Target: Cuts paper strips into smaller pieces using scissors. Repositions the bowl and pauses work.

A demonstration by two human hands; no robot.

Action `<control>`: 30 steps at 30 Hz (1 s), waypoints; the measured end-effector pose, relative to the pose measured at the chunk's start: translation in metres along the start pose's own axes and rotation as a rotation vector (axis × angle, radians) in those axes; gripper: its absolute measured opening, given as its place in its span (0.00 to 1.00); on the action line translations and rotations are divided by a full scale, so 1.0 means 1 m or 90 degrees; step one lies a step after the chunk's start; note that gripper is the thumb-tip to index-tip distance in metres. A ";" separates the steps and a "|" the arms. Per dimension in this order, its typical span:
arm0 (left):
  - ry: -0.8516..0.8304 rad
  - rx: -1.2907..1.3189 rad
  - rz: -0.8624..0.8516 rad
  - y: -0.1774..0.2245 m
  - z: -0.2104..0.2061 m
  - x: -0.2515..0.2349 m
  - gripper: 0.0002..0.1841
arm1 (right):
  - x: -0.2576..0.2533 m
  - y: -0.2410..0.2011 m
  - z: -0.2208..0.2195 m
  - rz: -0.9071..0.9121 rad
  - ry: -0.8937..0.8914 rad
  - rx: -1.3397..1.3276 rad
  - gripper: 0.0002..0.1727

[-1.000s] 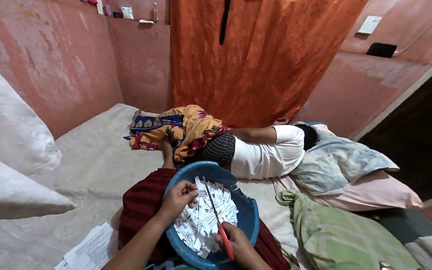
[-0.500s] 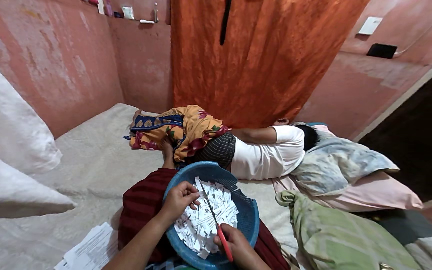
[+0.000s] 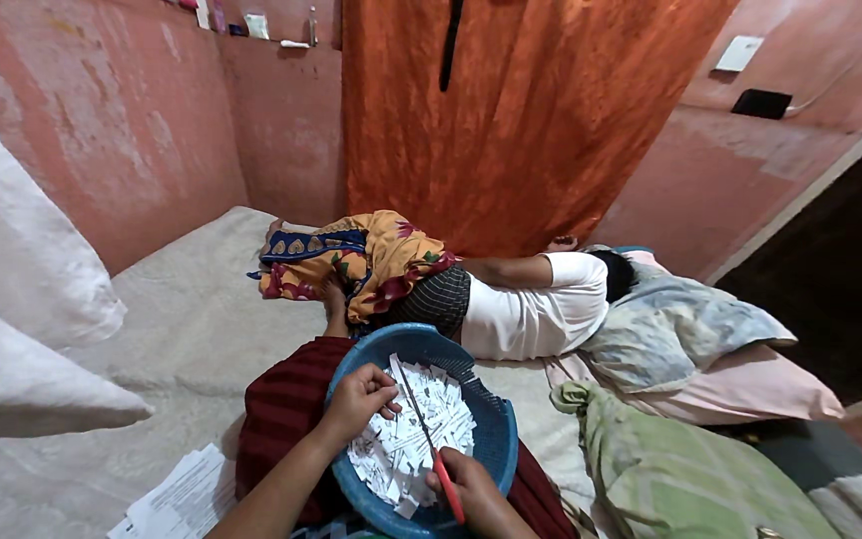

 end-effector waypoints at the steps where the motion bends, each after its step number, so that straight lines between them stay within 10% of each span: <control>1: 0.004 0.003 0.004 0.000 0.000 0.000 0.04 | 0.000 0.000 0.000 -0.002 0.000 -0.012 0.25; 16: 0.009 -0.029 -0.016 -0.001 -0.001 0.000 0.05 | 0.001 -0.004 0.001 -0.005 0.015 0.035 0.26; 23: -0.290 -0.623 -0.150 -0.030 -0.036 0.001 0.20 | 0.003 -0.006 0.006 -0.016 0.048 -0.087 0.25; 30: -0.352 -0.821 -0.060 -0.043 -0.039 0.004 0.22 | 0.001 -0.006 0.006 -0.006 0.042 -0.093 0.25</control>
Point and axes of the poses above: each hand's wrist, its own x-axis away from the middle knuckle, its own z-axis out of the back of the hand, y = z × x, the point moved 6 cm from there along -x, towards the middle knuckle, and after that the axes turned 11 degrees about y, right-handed, at the moved point
